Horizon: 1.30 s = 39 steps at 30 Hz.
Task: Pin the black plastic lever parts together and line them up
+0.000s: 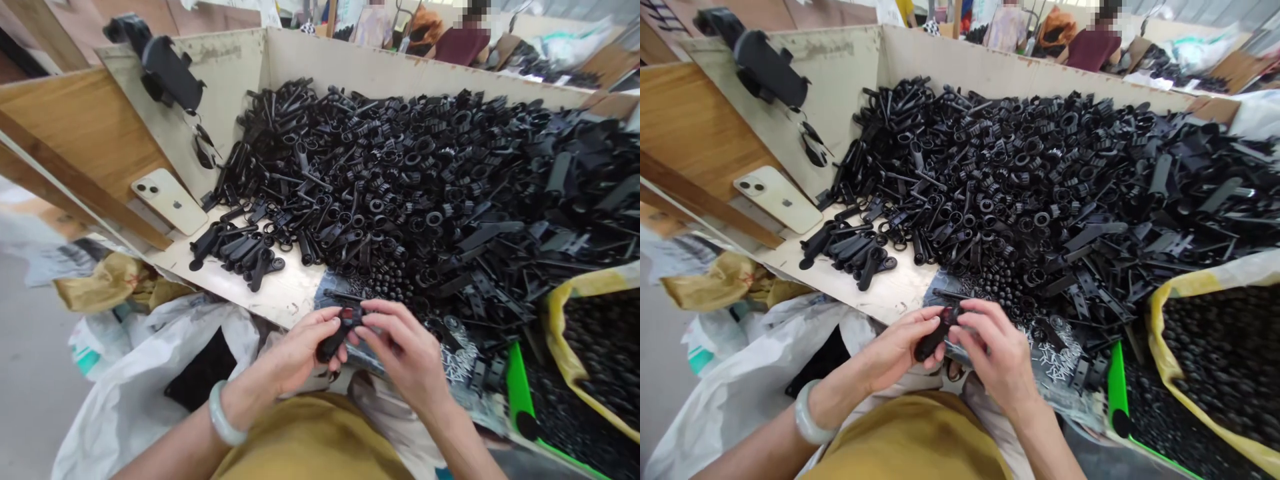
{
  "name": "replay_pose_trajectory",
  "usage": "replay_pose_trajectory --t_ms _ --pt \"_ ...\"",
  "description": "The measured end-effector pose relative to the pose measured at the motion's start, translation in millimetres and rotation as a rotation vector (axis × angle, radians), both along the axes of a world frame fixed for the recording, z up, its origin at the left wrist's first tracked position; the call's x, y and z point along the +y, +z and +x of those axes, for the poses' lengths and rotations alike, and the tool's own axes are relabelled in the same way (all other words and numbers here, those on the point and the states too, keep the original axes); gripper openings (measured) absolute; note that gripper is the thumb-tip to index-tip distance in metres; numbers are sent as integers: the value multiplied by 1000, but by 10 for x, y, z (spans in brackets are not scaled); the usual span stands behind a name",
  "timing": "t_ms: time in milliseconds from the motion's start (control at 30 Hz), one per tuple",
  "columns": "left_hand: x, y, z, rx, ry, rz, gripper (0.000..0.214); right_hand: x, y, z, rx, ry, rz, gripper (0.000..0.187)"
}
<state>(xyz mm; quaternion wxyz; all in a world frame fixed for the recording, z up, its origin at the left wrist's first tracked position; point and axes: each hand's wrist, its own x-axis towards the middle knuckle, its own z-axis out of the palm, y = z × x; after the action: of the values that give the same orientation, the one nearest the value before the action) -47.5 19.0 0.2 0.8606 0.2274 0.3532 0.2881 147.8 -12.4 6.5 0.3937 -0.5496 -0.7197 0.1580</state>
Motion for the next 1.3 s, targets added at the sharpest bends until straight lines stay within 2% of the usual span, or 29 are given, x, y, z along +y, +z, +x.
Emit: replay_pose_trajectory --t_ms 67,233,400,567,667,800,900,967,1067,1167,1200,1300 --pt "-77 -11 71 20 -2 0 45 -131 -26 3 -43 61 21 10" --pt "-209 -19 214 163 -67 126 46 -265 -120 120 -56 29 51 34" --pt "-246 -13 321 270 -148 264 35 -332 -136 243 -120 86 104 41" --pt "-272 -41 374 319 -198 280 32 -393 -169 321 -177 124 124 48" --pt "-271 -13 356 359 -252 300 28 -412 -188 403 -224 202 130 51" --pt "-256 104 308 403 -375 323 24 -416 -199 543 -311 364 107 56" --pt "-267 182 293 449 -467 420 17 -398 -193 601 -327 460 98 54" --pt "-296 200 296 524 -483 509 11 -386 -167 600 -281 484 90 50" --pt "-347 201 291 521 -461 538 13 -402 -94 541 -63 459 -27 39" --pt "-374 231 259 436 -441 541 21 -470 -58 406 244 306 -210 44" --pt "-376 248 247 443 -419 597 23 -497 -73 342 327 230 -227 46" --pt "-376 266 225 516 -331 820 32 -559 -208 113 483 28 -222 34"
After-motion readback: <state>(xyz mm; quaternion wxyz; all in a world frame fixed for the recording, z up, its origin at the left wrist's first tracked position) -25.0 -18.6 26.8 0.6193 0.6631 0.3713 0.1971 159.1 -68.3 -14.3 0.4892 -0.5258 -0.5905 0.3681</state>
